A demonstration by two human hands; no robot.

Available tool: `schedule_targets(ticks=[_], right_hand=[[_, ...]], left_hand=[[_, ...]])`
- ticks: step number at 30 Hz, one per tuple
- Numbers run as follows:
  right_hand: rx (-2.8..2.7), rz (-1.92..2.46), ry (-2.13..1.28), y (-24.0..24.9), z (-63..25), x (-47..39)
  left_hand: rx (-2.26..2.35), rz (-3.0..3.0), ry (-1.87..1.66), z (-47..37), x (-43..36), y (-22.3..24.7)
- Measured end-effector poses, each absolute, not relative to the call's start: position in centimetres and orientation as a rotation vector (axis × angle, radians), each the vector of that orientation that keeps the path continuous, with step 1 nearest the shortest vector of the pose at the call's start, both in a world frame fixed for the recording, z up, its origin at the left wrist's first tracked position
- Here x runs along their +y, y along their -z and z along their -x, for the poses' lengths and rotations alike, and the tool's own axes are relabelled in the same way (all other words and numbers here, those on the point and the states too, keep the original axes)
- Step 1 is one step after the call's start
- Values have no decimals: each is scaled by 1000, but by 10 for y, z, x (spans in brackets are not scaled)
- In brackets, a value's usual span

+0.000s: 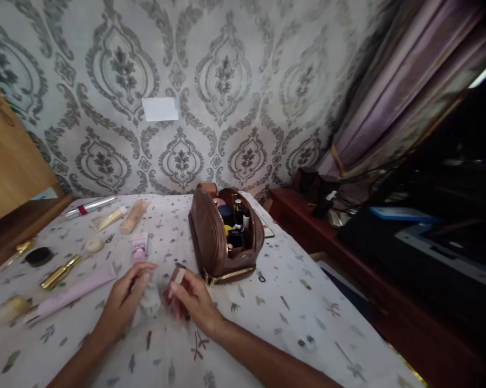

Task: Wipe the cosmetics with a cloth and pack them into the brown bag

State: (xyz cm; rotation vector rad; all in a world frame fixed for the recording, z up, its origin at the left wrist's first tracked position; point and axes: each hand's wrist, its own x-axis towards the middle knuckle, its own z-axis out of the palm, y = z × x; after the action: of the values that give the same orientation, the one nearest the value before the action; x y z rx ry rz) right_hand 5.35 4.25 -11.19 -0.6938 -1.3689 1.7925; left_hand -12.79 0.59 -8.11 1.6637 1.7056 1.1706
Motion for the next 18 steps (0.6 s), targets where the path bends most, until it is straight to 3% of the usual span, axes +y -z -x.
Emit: schedule_targets(ticks=[3, 9, 18], right_hand=[[-1533, 662, -1790, 111, -55, 39], [-1739, 700, -1634, 109, -58, 32], [-1739, 699, -1650, 117, -61, 38]], left_hand=[[1704, -1709, -1441, 122, 2, 80], [1427, -2069, -1191, 96, -2, 82], [1676, -1426, -1189, 118, -1, 104]])
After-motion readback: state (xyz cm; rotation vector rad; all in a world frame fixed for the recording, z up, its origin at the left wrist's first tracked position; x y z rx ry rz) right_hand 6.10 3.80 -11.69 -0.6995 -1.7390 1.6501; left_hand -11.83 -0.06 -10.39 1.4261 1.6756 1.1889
